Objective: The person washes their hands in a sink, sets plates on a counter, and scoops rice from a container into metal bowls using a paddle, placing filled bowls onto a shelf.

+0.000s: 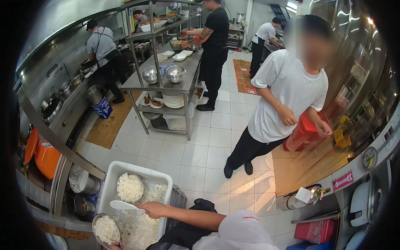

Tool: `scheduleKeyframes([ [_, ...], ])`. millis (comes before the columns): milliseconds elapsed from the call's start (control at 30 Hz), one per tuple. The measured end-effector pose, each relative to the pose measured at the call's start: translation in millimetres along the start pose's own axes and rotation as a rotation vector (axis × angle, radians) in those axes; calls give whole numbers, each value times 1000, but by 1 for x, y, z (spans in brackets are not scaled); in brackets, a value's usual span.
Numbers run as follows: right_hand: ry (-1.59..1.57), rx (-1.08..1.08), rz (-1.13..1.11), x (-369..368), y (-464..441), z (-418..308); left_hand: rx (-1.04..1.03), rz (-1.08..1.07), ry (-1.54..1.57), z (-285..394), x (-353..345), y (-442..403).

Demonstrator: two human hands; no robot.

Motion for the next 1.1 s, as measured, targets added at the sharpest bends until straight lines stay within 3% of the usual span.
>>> scheduleKeyframes([
  [100, 8, 14, 35, -6, -2, 10, 22, -7, 150, -37, 20, -33],
  [167, 6, 87, 116, -28, -17, 29, 187, -71, 428, -112, 75, -109],
  [233, 23, -36, -44, -16, -16, 14, -73, 118, 165, -38, 14, -28],
  [400, 57, -58, -108, -2, -6, -16, -36, -10, 250, -36, 26, -25],
  [600, 34, -21, -121, -11, -7, -9, -22, 81, 161, -25, 23, -15],
  [767, 16, -17, -87, -17, -5, 1, 118, 170, -24, 3, 12, 11],
  [1067, 2, -17, -99, -18, -6, 3, -1, 52, -77, 40, -14, 41],
  [1100, 3, -15, -83, -17, -5, 0, -22, 44, 3, 7, 9, 13],
])
Point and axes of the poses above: each hand's wrist, its own y-axis away from the middle knuckle, its own x-axis out of the back of the hand, z = x × y, the point moved 1 cm from there along -y, towards the middle knuckle, and after that the axes turned 11 degrees about -x, right-handed, at the moved point
